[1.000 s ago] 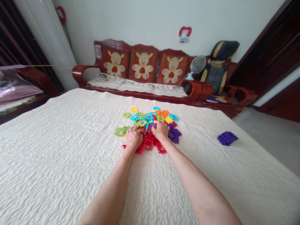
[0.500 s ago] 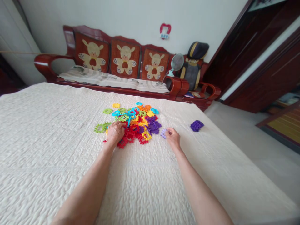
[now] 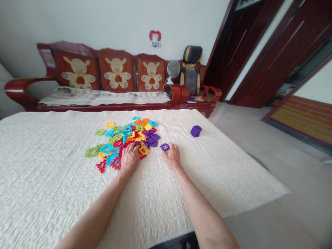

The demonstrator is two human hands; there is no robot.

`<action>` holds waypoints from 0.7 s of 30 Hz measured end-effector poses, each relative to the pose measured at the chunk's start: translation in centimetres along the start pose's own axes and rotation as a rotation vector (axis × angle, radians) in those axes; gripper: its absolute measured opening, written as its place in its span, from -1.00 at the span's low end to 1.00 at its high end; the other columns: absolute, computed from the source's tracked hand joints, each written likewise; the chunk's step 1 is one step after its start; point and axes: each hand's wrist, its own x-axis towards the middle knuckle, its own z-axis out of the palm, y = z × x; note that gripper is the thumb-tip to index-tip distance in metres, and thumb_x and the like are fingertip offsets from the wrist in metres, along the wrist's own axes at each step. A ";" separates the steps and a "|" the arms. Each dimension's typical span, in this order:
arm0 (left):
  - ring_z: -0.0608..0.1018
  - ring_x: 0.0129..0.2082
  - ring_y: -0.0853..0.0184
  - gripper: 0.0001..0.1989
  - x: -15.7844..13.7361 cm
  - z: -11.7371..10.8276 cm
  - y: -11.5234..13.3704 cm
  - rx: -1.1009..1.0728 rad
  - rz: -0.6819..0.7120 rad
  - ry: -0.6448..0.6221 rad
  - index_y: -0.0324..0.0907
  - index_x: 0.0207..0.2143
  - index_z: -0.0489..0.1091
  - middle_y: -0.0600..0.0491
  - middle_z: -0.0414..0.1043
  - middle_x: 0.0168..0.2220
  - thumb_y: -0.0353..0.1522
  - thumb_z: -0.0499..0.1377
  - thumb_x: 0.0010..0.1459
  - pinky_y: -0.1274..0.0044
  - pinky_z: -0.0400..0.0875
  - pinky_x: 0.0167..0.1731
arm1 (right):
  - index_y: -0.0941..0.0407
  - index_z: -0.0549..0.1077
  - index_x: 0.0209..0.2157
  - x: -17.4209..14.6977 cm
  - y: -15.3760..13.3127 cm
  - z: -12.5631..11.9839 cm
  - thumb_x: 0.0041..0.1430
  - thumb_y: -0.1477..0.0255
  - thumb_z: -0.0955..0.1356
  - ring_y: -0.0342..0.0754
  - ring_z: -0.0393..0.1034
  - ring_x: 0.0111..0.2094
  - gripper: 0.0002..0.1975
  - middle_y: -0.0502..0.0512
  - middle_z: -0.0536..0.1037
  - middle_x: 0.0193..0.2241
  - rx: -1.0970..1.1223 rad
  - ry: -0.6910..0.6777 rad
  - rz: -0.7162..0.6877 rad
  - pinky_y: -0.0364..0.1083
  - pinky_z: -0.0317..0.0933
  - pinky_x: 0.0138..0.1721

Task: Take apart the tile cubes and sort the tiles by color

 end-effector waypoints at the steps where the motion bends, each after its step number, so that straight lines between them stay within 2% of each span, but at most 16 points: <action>1: 0.42 0.17 0.05 -0.61 -0.1 0.3 0.0 0.019 -0.001 0.010 -0.17 0.05 0.48 -0.15 0.36 0.21 -0.39 -0.02 0.27 0.23 0.31 0.15 | 0.19 0.38 0.01 -0.1 -0.1 -0.1 0.07 0.39 0.37 0.15 0.33 -0.03 -0.56 0.27 0.47 -0.13 0.003 -0.003 0.004 0.10 0.22 0.08; 11: 0.44 0.13 0.07 -0.62 -0.2 1.3 -0.6 0.086 -0.023 0.052 -0.11 -0.01 0.49 -0.09 0.36 0.21 -0.30 -0.05 0.30 0.22 0.30 0.12 | 0.15 0.36 0.03 -0.3 -0.4 -0.5 0.10 0.48 0.35 0.14 0.32 0.01 -0.58 0.24 0.48 -0.09 0.083 -0.016 0.032 0.11 0.22 0.10; 18: 0.43 0.12 0.02 -0.60 -0.3 1.2 -0.5 0.151 0.000 0.024 -0.15 0.01 0.47 -0.15 0.33 0.23 -0.30 -0.10 0.32 0.19 0.30 0.09 | 0.05 0.33 0.05 -1.1 0.5 0.4 0.05 0.47 0.38 0.10 0.40 -0.01 -0.52 0.18 0.50 -0.08 0.323 0.150 0.050 0.10 0.31 0.07; 21: 0.44 0.11 0.05 -0.62 -0.4 1.2 -0.5 0.159 -0.006 0.023 -0.13 0.00 0.46 -0.12 0.32 0.24 -0.31 -0.08 0.31 0.23 0.30 0.09 | 0.05 0.32 0.06 0.1 1.5 0.0 0.11 0.43 0.35 0.07 0.42 -0.01 -0.56 0.18 0.50 -0.06 0.396 0.250 0.043 0.08 0.34 0.05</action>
